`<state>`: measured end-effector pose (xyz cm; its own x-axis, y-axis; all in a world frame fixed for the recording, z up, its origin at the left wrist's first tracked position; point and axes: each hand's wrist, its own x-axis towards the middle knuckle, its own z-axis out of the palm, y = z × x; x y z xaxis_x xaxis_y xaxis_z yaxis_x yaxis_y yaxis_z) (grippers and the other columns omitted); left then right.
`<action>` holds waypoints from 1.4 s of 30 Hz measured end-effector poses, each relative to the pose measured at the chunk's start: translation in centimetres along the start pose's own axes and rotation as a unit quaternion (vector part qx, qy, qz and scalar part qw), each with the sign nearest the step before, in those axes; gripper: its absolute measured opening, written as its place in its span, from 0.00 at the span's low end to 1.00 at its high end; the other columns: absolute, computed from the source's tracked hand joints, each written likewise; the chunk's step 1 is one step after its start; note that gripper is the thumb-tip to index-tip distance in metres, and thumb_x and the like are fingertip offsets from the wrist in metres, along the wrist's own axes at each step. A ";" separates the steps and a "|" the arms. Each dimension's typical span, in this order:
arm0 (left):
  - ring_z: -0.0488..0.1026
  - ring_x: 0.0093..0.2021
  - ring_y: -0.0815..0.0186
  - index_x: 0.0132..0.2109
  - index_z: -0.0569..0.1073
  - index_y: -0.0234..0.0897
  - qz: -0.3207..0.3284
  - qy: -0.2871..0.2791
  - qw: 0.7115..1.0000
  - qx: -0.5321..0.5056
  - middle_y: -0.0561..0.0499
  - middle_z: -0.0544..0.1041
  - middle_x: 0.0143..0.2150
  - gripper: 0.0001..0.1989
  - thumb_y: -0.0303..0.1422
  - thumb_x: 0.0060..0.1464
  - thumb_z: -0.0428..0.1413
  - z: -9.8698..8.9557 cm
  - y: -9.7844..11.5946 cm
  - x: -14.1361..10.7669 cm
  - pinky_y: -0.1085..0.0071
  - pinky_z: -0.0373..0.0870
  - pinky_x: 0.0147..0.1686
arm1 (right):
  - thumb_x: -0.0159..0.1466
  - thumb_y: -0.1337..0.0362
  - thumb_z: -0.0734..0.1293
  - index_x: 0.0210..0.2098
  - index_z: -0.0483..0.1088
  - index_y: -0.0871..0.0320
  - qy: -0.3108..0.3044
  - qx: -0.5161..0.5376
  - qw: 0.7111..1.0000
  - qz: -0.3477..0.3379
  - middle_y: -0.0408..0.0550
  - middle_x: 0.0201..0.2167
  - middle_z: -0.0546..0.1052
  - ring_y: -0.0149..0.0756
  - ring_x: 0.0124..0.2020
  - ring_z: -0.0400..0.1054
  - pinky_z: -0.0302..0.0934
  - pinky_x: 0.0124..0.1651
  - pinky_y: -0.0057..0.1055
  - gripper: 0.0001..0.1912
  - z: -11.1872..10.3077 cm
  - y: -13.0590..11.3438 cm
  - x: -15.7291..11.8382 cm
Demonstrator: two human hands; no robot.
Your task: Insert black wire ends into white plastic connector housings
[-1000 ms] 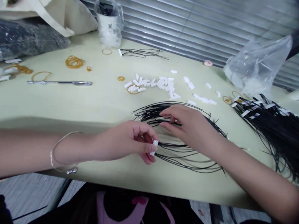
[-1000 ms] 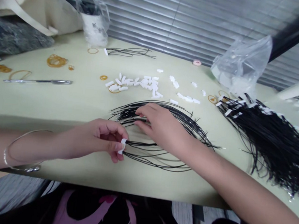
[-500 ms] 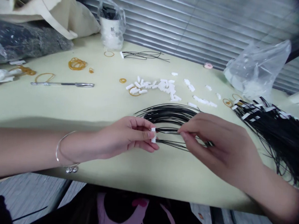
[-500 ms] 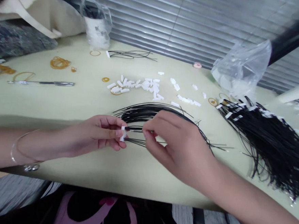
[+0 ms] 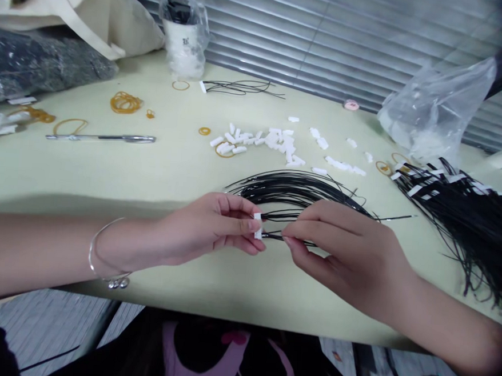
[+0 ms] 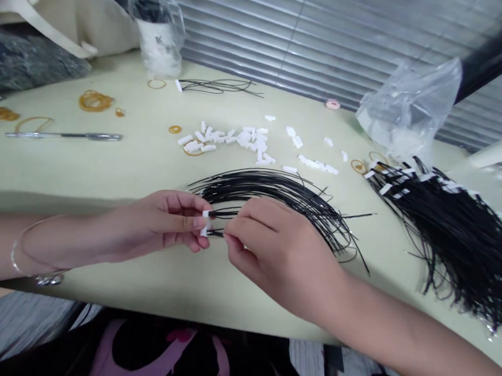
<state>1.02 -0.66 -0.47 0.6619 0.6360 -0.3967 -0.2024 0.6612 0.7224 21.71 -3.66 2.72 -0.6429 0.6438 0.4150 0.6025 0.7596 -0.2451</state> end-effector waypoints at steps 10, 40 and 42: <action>0.75 0.29 0.70 0.36 0.69 0.31 -0.015 0.008 1.000 -0.004 0.52 0.75 0.25 0.05 0.22 0.50 0.57 0.1 0.1 0.0 0.76 0.71 0.33 | 0.60 0.73 0.62 0.30 0.66 0.58 -0.030 -0.045 0.997 -0.052 0.46 0.28 0.70 0.32 0.32 0.59 0.58 0.36 0.33 0.05 -0.3 0.2 -0.1; 0.74 0.28 0.72 0.35 0.66 0.32 0.000 -0.027 0.990 0.136 0.52 0.75 0.27 0.04 0.26 0.53 0.55 0.6 -0.2 0.0 0.73 0.71 0.35 | 0.61 0.68 0.60 0.30 0.65 0.59 -0.152 -0.037 0.986 0.053 0.46 0.31 0.70 0.33 0.34 0.63 0.58 0.38 0.31 0.04 3.3 8.6 6.4; 0.74 0.28 0.73 0.35 0.66 0.32 0.001 -0.030 0.991 0.130 0.53 0.75 0.27 0.04 0.26 0.53 0.55 0.6 -0.2 0.0 0.73 0.71 0.35 | 0.62 0.68 0.58 0.32 0.64 0.59 -0.134 -0.044 0.988 0.061 0.47 0.33 0.70 0.34 0.35 0.63 0.58 0.38 0.31 0.05 2.9 8.3 6.1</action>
<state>1.45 -1.02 -0.25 0.7049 0.6077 -0.3657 -0.0161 0.5292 0.8483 21.40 6.82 0.66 -0.6579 0.7406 0.1364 0.7146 0.6711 -0.1974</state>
